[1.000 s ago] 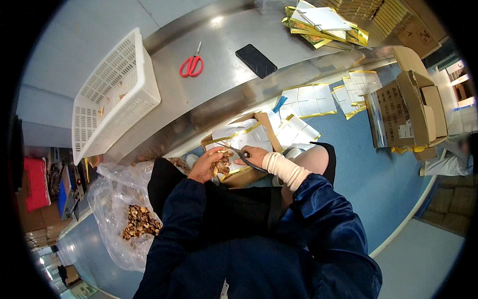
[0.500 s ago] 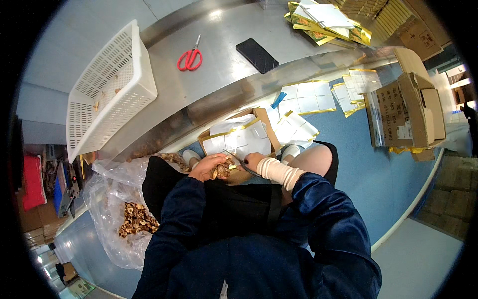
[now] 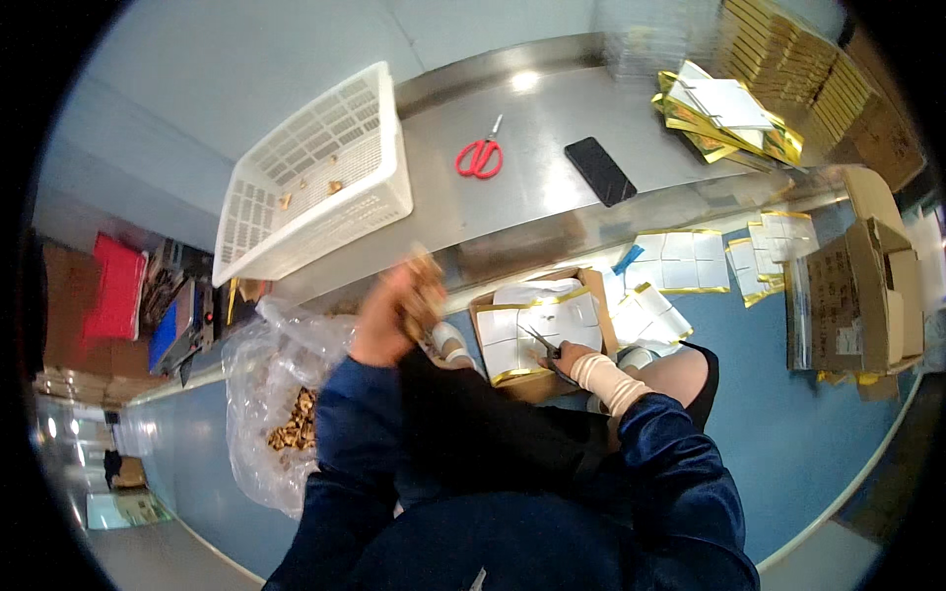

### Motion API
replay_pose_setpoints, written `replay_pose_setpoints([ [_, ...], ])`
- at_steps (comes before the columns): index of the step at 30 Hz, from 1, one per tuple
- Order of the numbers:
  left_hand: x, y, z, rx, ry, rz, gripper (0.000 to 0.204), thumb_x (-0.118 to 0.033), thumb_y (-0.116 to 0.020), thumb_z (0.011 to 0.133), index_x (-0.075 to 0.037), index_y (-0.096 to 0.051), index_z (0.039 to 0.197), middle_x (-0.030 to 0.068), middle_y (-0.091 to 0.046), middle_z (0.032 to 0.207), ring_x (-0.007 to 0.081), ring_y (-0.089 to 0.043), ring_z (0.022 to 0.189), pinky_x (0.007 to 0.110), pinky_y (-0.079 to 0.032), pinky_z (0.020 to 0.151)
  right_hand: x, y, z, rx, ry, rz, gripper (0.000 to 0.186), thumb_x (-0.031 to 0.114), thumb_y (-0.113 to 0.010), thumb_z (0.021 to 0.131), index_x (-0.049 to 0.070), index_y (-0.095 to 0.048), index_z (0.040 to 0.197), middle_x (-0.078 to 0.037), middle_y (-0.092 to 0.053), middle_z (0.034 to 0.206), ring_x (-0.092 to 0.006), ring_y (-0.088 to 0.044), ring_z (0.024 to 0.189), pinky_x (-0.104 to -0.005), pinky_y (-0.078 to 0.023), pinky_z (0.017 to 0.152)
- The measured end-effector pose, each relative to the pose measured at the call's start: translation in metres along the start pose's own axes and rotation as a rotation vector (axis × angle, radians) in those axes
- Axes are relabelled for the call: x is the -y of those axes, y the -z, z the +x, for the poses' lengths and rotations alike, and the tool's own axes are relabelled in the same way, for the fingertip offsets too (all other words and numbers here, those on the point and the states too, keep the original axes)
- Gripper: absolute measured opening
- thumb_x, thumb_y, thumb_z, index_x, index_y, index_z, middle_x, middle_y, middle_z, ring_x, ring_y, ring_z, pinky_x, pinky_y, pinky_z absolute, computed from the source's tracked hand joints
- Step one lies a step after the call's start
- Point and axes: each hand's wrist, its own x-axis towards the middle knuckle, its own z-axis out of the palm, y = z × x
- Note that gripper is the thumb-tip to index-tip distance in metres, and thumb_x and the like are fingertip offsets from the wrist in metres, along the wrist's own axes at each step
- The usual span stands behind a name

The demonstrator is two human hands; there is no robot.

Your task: The person walks through a storage area carrying scissors and a phone, then sits on a stool at a metal workbench. They take dried mushrooms from a large plastic bag and trim the stems using the scissors, placing the trimmed pieces into a white basket.

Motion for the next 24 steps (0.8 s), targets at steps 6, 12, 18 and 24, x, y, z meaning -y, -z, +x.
replay_pose_setpoints([
  [6,-0.155,0.035,0.039,-0.320,-0.301,-0.257,0.029,-0.025,-0.051,0.087,-0.005,-0.048,0.107,0.0116,-0.054,0.101,0.0260,-0.057,0.090,0.032,-0.054,0.064,0.010,-0.001,-0.011,-0.003,0.053,0.036,0.075,0.065,-0.052,0.069,-0.002,-0.057,0.102,-0.024,-0.059,0.097,-0.0364,-0.055,0.095,-0.0369,-0.042,0.085],
  [12,-0.043,0.006,0.013,-0.145,-0.072,-0.328,0.026,-0.024,-0.051,0.087,-0.009,-0.053,0.108,0.0085,-0.056,0.101,0.0271,-0.057,0.090,0.033,-0.053,0.063,0.015,0.015,-0.027,-0.177,0.263,0.327,0.061,0.057,-0.059,0.069,0.001,-0.060,0.093,-0.019,-0.061,0.086,-0.0322,-0.058,0.084,-0.0371,-0.044,0.077],
  [18,0.102,0.007,0.004,-0.121,0.248,-0.402,0.024,-0.024,-0.047,0.088,-0.008,-0.054,0.104,0.0084,-0.054,0.106,0.0258,-0.056,0.094,0.034,-0.054,0.067,0.046,0.049,-0.074,-0.079,0.424,1.012,0.030,0.028,-0.064,0.078,0.006,-0.052,0.094,0.001,-0.047,0.061,-0.0072,-0.043,0.052,-0.0212,-0.036,0.047],
  [24,0.145,0.009,0.007,0.058,0.385,-0.263,0.023,-0.017,-0.047,0.086,-0.004,-0.048,0.105,0.0117,-0.054,0.102,0.0240,-0.057,0.091,0.037,-0.052,0.072,0.044,0.044,-0.055,-0.319,0.537,1.072,0.037,0.020,-0.068,0.075,0.004,-0.046,0.099,-0.002,-0.052,0.073,-0.0078,-0.049,0.066,-0.0223,-0.042,0.059],
])
